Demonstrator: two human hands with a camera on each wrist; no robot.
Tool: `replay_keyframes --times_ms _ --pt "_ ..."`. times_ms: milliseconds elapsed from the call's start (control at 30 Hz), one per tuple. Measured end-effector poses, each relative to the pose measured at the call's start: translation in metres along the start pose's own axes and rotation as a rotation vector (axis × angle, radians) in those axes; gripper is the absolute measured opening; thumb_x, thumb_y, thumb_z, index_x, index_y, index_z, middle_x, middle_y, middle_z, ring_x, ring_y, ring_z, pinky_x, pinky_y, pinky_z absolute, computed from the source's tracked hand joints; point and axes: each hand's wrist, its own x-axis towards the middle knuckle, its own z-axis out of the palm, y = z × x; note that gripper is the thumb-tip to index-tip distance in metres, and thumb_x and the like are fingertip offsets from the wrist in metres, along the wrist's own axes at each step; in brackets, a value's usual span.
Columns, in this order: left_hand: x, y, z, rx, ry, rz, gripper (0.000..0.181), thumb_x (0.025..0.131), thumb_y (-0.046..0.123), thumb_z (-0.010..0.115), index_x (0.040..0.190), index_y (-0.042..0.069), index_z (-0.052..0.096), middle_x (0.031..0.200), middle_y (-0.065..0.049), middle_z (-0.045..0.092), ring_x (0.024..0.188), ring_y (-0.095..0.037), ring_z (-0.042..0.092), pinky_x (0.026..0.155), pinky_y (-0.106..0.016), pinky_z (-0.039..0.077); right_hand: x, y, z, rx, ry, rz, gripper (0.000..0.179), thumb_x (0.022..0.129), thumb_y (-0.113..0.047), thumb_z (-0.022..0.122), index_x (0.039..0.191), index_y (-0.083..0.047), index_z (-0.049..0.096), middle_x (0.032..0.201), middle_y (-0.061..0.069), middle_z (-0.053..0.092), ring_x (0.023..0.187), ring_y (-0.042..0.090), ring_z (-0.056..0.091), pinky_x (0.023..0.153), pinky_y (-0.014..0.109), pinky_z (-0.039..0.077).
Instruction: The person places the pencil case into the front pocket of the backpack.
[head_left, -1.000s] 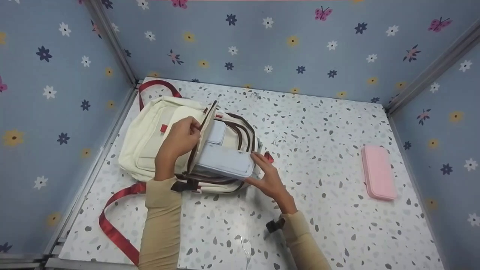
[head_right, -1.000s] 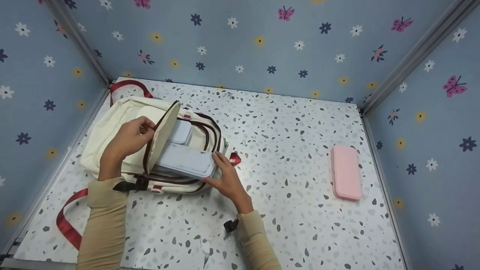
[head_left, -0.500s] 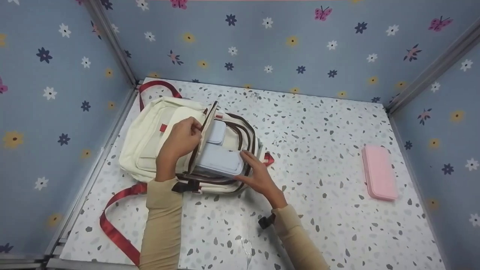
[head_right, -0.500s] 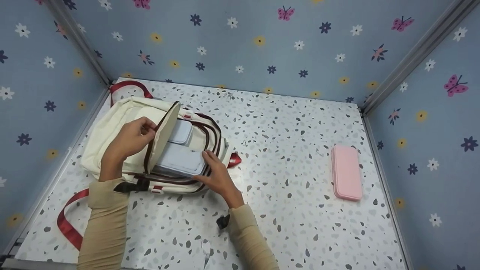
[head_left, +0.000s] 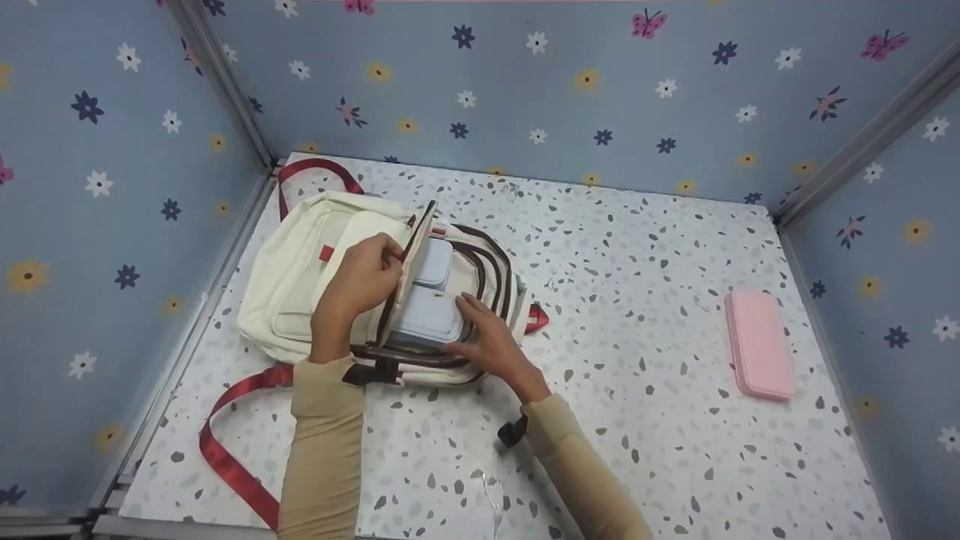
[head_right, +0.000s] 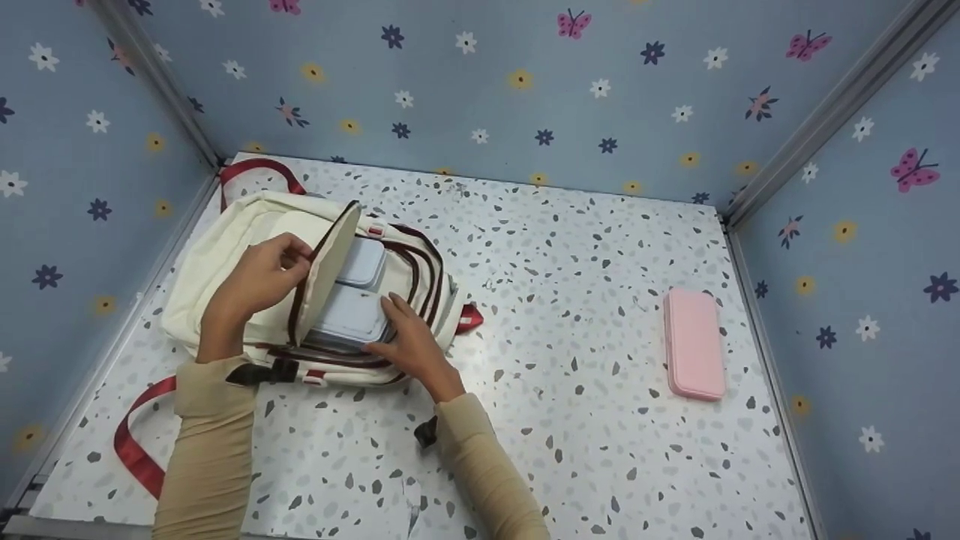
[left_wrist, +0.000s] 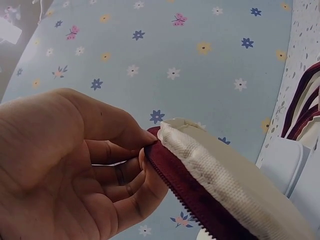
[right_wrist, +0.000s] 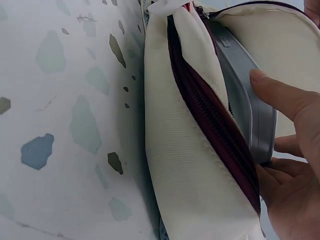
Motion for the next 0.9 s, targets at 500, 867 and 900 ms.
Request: replay_keyframes --times_ms 500,867,900 --pt "0.000 0.001 0.000 0.006 -0.011 -0.010 0.019 0.087 0.004 0.045 0.099 -0.004 0.057 0.088 -0.015 0.057 0.079 -0.025 0.052 0.071 -0.036 0.041 0.010 -0.003 0.008 -0.006 -0.018 0.004 0.085 0.074 -0.042 0.073 0.141 -0.007 0.035 0.147 0.014 0.030 0.134 0.025 0.027 0.108 0.036 0.024" --pt "0.001 -0.002 0.002 0.005 -0.003 -0.008 0.019 0.086 0.005 0.045 0.098 -0.004 0.056 0.089 -0.015 0.057 0.080 -0.025 0.053 0.071 -0.037 0.042 0.003 -0.012 0.007 -0.039 0.064 0.010 0.074 0.076 -0.032 0.074 0.135 -0.002 0.042 0.136 0.014 0.042 0.124 0.024 0.042 0.102 0.035 0.033" --pt "0.001 -0.002 0.002 0.005 -0.005 -0.010 0.019 0.087 0.005 0.044 0.098 -0.004 0.056 0.089 -0.015 0.057 0.080 -0.026 0.053 0.071 -0.037 0.042 0.002 -0.013 0.006 -0.038 0.069 0.008 0.071 0.077 -0.030 0.073 0.135 -0.002 0.042 0.135 0.013 0.044 0.122 0.023 0.044 0.101 0.034 0.035"
